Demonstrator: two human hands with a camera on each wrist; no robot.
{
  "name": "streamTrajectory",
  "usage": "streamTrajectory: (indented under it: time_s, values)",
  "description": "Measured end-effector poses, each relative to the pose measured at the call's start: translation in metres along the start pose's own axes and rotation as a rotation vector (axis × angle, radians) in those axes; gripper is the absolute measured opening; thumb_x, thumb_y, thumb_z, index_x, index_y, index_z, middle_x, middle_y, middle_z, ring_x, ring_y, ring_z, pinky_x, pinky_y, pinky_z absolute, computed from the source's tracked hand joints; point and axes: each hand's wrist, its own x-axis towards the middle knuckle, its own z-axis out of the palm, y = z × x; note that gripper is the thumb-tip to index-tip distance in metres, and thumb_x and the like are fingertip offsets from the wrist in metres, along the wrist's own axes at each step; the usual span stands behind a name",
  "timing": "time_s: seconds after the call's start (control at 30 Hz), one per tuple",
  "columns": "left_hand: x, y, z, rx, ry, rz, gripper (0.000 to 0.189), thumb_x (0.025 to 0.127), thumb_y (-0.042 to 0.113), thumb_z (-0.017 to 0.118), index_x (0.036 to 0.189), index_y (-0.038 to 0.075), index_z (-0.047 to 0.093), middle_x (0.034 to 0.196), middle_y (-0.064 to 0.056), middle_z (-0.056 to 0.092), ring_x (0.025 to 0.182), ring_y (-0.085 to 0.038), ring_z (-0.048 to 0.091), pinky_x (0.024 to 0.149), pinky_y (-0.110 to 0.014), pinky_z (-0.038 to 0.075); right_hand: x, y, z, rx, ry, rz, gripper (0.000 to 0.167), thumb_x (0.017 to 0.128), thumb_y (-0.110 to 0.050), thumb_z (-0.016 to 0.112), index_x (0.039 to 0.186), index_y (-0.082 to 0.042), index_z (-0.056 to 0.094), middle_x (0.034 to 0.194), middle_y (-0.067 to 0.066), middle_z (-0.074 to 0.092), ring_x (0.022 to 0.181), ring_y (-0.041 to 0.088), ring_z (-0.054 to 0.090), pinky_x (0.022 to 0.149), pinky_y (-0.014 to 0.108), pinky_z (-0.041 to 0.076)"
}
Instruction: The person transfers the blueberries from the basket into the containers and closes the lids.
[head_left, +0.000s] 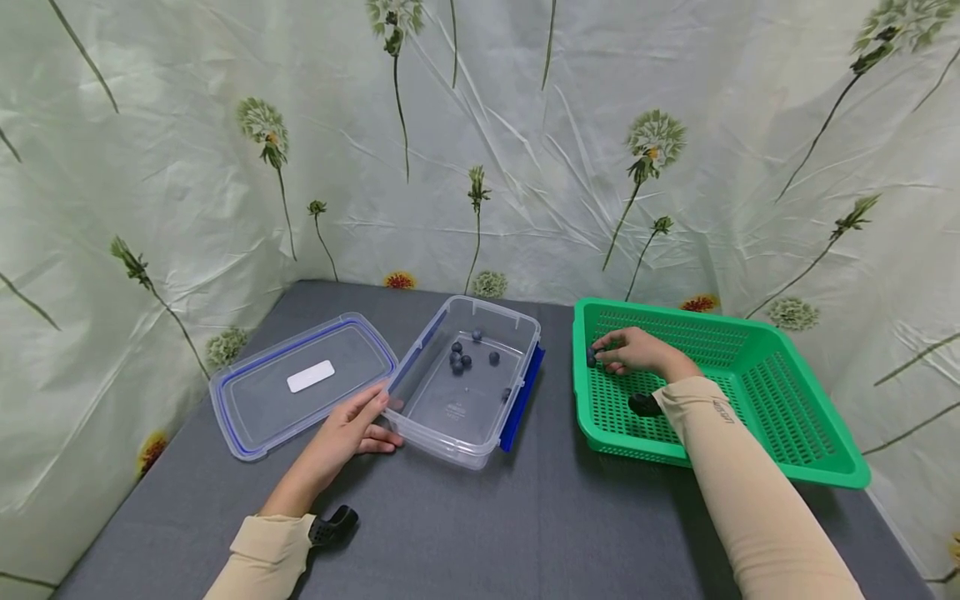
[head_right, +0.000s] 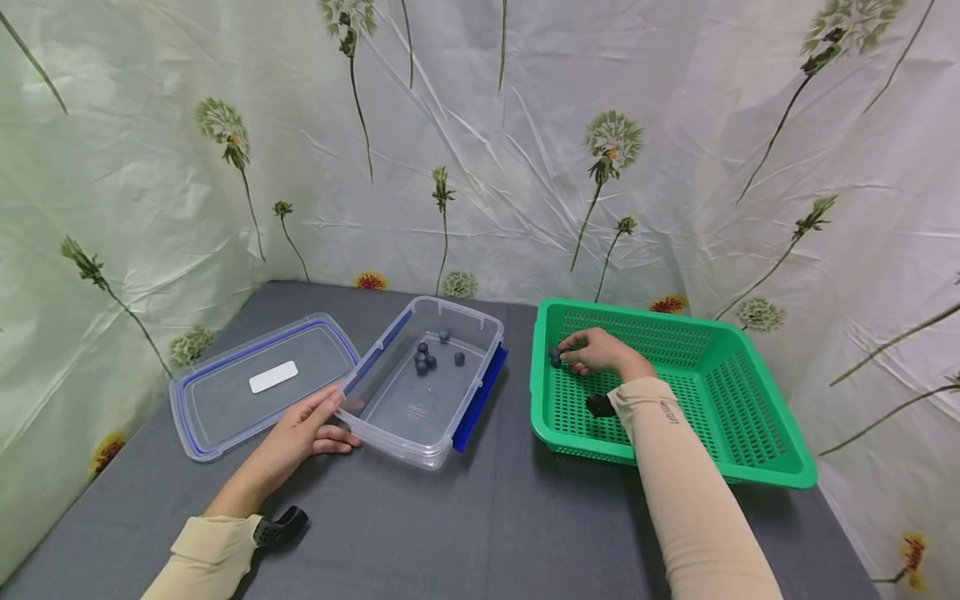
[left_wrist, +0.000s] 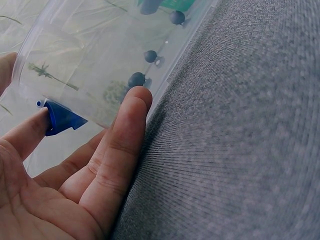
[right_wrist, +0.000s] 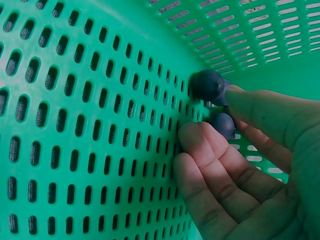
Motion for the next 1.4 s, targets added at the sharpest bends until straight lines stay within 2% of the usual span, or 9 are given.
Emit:
streamTrajectory:
  time_s: [0.4,0.9,1.4]
  values:
    - [-0.001,0.000,0.000,0.005,-0.004,0.005,0.062,0.118,0.036,0.043,0.169,0.004,0.027,0.158,-0.037,0.045,0.092,-0.014,0.079,0.082,-0.027,0.066,0.000,0.000,0.002,0.010,0.013,-0.007,0.043,0.110,-0.013,0.062,0.146,0.010,0.056,0.093,0.004,0.072,0.082,0.012,0.064,0.074,0.028,0.057]
    - [-0.004,0.006,0.001,-0.009,-0.010,0.005,0.062,0.118,0.034,0.044,0.169,0.002,0.027,0.157,-0.037,0.045,0.091,-0.012,0.079,0.083,-0.028,0.066,-0.005,-0.002,0.002,0.000,0.021,0.006,0.039,0.110,-0.013,0.061,0.142,0.009,0.059,0.094,0.007,0.073,0.082,0.014,0.064,0.074,0.030,0.057]
    - [-0.001,0.000,0.000,-0.006,0.003,-0.015,0.062,0.118,0.037,0.045,0.169,0.005,0.028,0.158,-0.036,0.045,0.091,-0.013,0.079,0.083,-0.028,0.066,-0.015,-0.012,-0.002,-0.014,0.021,-0.058,0.040,0.110,-0.013,0.061,0.142,0.011,0.056,0.094,0.011,0.072,0.082,0.017,0.063,0.075,0.033,0.057]
